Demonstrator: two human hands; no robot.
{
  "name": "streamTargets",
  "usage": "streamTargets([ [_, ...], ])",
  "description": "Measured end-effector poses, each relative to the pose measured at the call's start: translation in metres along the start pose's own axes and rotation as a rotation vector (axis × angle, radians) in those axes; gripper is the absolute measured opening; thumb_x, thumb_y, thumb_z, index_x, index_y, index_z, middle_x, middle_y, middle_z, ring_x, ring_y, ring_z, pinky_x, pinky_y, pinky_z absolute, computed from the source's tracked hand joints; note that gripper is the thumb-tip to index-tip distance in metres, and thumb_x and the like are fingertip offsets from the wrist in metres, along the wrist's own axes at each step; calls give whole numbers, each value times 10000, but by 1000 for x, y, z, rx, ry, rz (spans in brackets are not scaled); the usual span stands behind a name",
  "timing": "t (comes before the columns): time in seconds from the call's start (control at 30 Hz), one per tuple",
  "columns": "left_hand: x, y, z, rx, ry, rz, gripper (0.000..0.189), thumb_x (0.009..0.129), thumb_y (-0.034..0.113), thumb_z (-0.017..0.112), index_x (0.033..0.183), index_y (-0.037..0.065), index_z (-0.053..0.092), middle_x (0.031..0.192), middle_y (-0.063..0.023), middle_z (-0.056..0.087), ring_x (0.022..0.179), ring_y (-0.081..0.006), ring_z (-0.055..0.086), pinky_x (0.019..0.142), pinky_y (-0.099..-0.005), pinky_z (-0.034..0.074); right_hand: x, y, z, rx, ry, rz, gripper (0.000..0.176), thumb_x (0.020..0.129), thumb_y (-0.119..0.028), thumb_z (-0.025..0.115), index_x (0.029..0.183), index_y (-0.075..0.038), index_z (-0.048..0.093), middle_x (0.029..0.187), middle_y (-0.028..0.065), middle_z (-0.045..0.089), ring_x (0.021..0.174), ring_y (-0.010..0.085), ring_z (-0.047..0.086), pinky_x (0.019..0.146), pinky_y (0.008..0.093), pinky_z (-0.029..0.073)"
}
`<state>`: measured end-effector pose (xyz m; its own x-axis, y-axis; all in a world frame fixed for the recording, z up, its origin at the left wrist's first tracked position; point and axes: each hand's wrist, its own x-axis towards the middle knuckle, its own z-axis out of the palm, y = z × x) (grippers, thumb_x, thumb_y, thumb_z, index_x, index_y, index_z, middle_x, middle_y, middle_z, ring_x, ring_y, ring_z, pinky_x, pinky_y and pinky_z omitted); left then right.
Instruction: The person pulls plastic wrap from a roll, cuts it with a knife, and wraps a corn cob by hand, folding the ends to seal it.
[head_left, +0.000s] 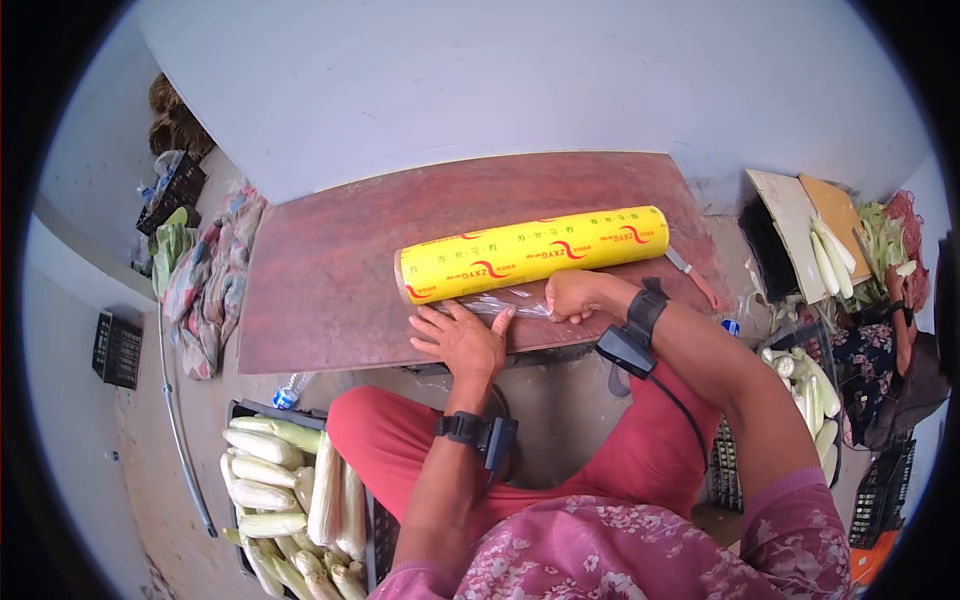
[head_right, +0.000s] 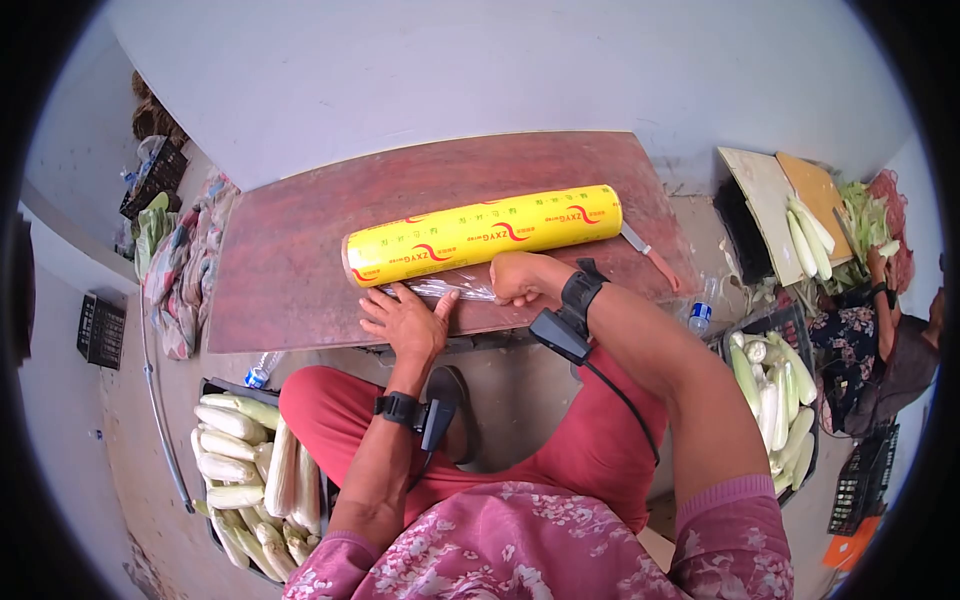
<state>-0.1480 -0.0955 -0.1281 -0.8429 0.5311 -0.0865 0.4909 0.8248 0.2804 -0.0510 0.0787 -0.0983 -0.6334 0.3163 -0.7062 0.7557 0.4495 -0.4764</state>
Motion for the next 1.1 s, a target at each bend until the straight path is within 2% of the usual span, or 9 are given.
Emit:
streamTargets([
  [0.1,1,4,0,-1,12,-28,1140,740,763,564,1426,-103,285,1497,-368,158,1400,-537,96,1094,-661,78,2,1,0,-6,-3,-28,57,719,-76,624,695,-26,610,554,52,557,435,155,465,408,311,370],
  [0.33,2,14,-3,57,-3,-68,1204,684,765,627,1424,-117,273,1484,-380,181,1385,-563,110,1088,-666,108,2,-9,2,-75,-30,-36,67,691,-77,647,664,-31,607,548,54,564,433,168,479,397,322,367],
  [0.43,-2,13,-10,16,-37,-47,1174,708,696,670,1432,-124,243,1487,-392,147,1386,-574,67,1092,-669,78,0,-10,4,-81,-15,-9,82,697,-83,645,650,-29,606,546,60,574,432,172,489,391,326,365],
  [0.63,-5,9,-12,40,-64,-46,1178,706,697,672,1436,-122,241,1494,-378,157,1397,-553,78,1097,-660,93,5,-6,11,-80,6,41,90,691,-71,630,617,-27,607,541,79,592,426,187,501,389,341,368],
  [0.73,-6,3,-3,96,0,-18,1217,670,774,632,1421,-118,283,1479,-371,214,1384,-549,143,1084,-660,137,-2,-9,13,-71,36,34,73,691,-59,617,630,-20,625,551,87,600,437,193,515,393,359,382],
  [0.83,-11,1,-7,88,-45,-12,1175,722,729,623,1438,-121,244,1493,-368,185,1407,-526,104,1106,-648,85,-12,-16,13,-84,72,2,71,692,-47,603,661,3,644,566,98,608,455,199,535,407,379,411],
  [0.93,-12,-1,-4,91,-28,5,1151,740,736,592,1431,-125,266,1512,-336,179,1425,-487,97,1114,-635,80,-16,-17,16,-58,87,23,88,685,-36,593,685,26,656,577,110,616,461,205,548,422,383,441],
  [1.1,-14,-5,-1,171,77,128,1068,782,721,548,1371,-152,367,1532,-276,192,1448,-400,105,1136,-583,95,-20,-22,18,-163,131,-31,105,672,-16,580,689,45,665,609,144,645,477,221,600,435,376,476],
])
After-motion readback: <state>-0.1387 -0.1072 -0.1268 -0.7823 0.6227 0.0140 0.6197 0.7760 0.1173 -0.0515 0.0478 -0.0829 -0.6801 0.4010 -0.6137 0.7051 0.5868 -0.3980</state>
